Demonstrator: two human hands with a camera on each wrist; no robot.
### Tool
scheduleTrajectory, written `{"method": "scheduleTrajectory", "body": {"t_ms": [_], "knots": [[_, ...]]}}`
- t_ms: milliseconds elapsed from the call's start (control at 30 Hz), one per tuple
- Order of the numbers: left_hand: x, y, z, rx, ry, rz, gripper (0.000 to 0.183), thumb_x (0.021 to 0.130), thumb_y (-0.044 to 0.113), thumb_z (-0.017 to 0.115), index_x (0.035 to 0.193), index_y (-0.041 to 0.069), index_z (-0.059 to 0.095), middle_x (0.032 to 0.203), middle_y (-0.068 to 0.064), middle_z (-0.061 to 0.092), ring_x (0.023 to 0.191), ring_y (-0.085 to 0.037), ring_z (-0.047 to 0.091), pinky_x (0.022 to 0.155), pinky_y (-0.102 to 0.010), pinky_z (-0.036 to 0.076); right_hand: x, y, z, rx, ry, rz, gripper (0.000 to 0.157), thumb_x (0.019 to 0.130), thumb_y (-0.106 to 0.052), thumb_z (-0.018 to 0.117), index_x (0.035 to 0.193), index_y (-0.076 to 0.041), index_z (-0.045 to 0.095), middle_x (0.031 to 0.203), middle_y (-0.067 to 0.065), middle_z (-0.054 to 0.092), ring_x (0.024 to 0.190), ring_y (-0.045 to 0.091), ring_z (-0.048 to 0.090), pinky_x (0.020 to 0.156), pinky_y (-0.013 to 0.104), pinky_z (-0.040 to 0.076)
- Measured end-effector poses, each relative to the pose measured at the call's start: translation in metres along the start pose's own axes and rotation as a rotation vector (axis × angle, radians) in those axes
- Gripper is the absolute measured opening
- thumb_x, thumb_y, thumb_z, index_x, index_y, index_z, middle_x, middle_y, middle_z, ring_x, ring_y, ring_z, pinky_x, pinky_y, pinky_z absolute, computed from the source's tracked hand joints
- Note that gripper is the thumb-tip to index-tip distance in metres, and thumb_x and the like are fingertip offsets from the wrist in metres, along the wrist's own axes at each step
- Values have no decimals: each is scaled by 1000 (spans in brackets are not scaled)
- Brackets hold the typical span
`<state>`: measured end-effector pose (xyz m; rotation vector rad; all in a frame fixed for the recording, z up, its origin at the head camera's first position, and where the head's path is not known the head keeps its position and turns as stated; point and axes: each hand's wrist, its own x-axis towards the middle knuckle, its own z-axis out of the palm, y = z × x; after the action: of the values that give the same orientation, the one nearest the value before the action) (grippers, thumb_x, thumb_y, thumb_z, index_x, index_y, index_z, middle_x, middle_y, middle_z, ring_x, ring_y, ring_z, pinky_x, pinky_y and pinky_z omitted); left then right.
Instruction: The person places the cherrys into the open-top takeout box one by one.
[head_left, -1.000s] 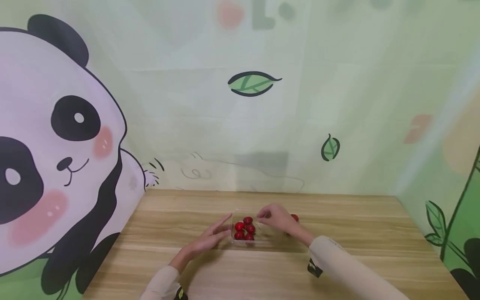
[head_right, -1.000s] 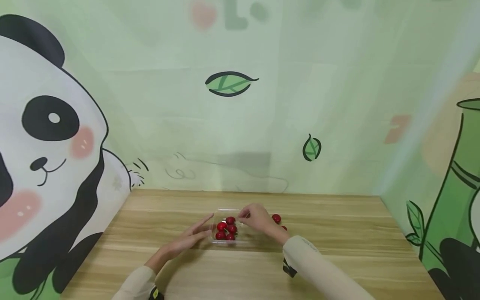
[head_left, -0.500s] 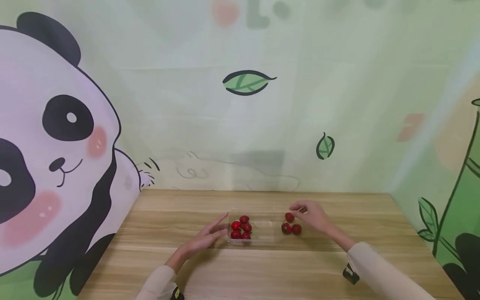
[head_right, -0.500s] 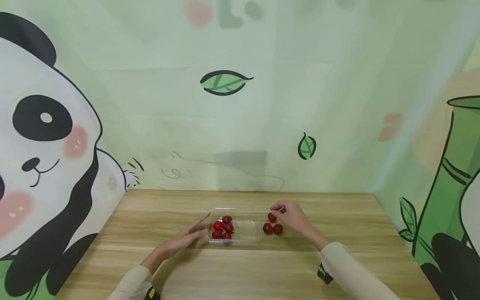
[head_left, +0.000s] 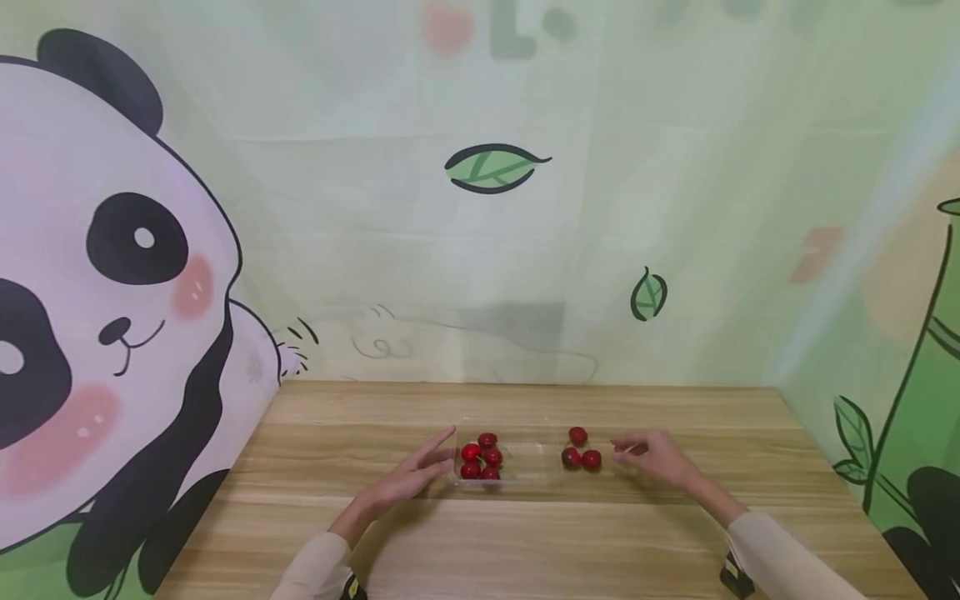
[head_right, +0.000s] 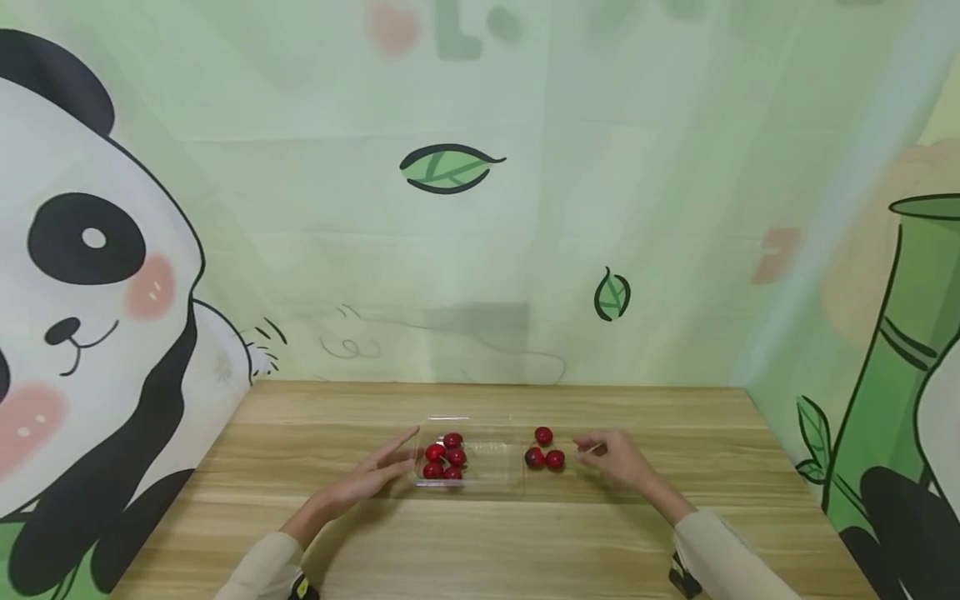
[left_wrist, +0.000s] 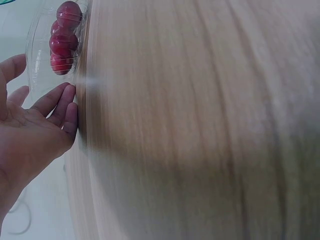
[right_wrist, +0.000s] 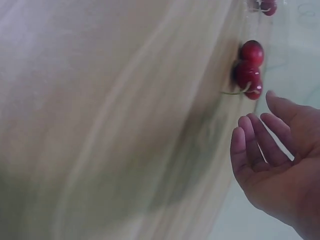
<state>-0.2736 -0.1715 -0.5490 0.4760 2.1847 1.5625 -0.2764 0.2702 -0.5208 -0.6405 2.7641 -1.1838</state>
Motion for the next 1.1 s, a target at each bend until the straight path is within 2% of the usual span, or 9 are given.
{"method": "scheduleTrajectory", "body": {"t_ms": [200,333,500,633,900,1033,1100], "knots": [[-1,1,1,3,-5,9,67,108,30,49,166,23,15,162,-28,34,151,-47,31,119,-69,27,-7,9,7,16,13,-10,33,91,-10,74,115,12,69,108,26,75,95,35,74,81,29,62],[0,1,2,5,-3,10,68,108,30,50,166,22,15,162,-28,34,151,-47,31,119,-69,27,-7,14,11,40,25,33,33,91,-13,76,114,10,70,110,26,75,98,36,74,83,33,62],[2,0,2,6,-7,18,67,109,29,49,166,21,15,162,-28,33,151,-47,30,120,-68,27,-3,16,14,48,23,87,33,90,-17,77,113,6,72,111,24,75,96,31,74,82,28,61],[3,0,2,6,-2,21,67,109,29,49,166,21,15,162,-28,34,151,-47,30,120,-68,26,0,15,17,52,6,91,32,90,-18,78,112,5,73,110,23,76,95,28,73,81,27,60],[1,0,4,11,-3,10,67,109,28,49,166,21,14,162,-28,35,151,-48,31,119,-70,26,0,15,23,11,14,66,24,90,-15,76,105,4,76,104,21,77,94,31,73,83,37,61],[-1,0,4,12,6,4,67,108,28,49,166,20,14,161,-27,36,150,-47,32,119,-70,25,2,16,26,7,29,86,22,92,-17,75,104,1,77,103,19,78,97,32,73,87,43,60],[-1,0,3,13,7,9,67,109,28,49,166,19,14,161,-28,36,150,-48,32,120,-70,25,3,18,26,16,31,96,21,92,-17,75,104,1,78,104,18,78,98,31,73,88,42,60]]}}
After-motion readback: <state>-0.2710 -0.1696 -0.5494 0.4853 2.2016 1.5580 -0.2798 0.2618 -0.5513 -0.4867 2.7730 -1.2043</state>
